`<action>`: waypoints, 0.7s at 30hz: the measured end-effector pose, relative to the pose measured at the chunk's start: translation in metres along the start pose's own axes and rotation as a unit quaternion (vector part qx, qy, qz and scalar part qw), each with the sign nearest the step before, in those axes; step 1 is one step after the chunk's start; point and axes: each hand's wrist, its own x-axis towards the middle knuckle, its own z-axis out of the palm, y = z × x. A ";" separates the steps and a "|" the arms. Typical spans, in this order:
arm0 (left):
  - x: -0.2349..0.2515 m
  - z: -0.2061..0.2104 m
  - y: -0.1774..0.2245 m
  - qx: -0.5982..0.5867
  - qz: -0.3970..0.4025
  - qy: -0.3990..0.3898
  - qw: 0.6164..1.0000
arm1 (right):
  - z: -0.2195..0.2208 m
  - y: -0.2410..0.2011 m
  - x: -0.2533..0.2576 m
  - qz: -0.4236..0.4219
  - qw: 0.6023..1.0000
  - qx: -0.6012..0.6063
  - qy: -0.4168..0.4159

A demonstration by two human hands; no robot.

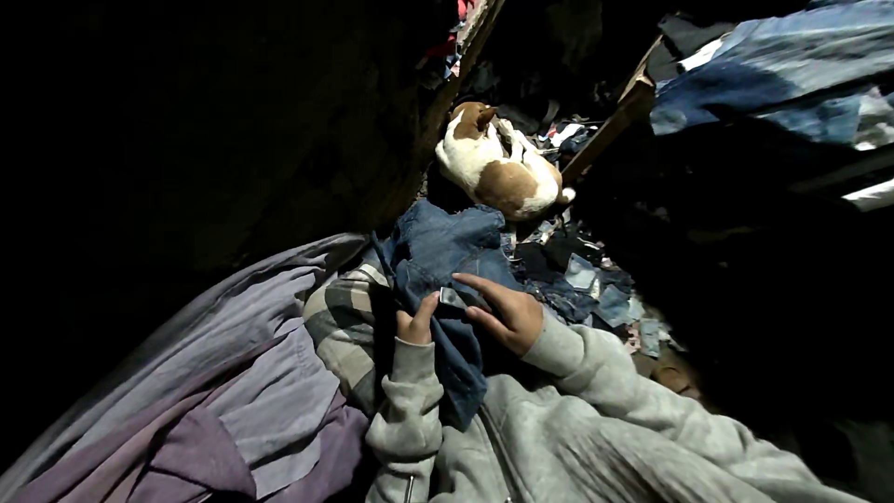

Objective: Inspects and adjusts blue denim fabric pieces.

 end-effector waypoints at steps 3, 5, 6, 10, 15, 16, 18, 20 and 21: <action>-0.004 0.000 0.004 -0.009 -0.009 0.000 1.000 | 0.006 0.002 0.000 0.000 1.000 0.000 -0.004; -0.005 0.000 0.004 -0.013 -0.009 -0.006 1.000 | 0.008 0.003 0.000 0.000 1.000 -0.006 -0.003; -0.006 0.001 0.005 -0.017 -0.015 -0.005 1.000 | 0.009 0.004 -0.001 0.000 1.000 -0.011 0.002; -0.010 0.005 0.008 -0.024 -0.026 0.007 0.999 | 0.016 0.008 -0.003 -0.010 0.998 -0.032 0.045; -0.010 0.004 0.008 -0.019 -0.028 0.016 0.999 | 0.016 0.022 -0.001 -0.008 0.996 -0.005 0.086; -0.009 0.004 0.008 -0.020 -0.029 0.016 0.999 | 0.015 0.026 0.000 -0.004 0.996 0.008 0.088; -0.008 0.004 0.008 -0.021 -0.036 0.020 0.999 | 0.012 0.034 0.002 0.005 0.995 0.026 0.100; -0.008 0.005 0.009 -0.022 -0.044 0.026 0.998 | 0.008 0.041 0.003 0.025 0.993 0.026 0.108; -0.007 0.005 0.008 -0.019 -0.044 0.029 0.998 | 0.006 0.045 0.003 0.039 0.993 0.022 0.110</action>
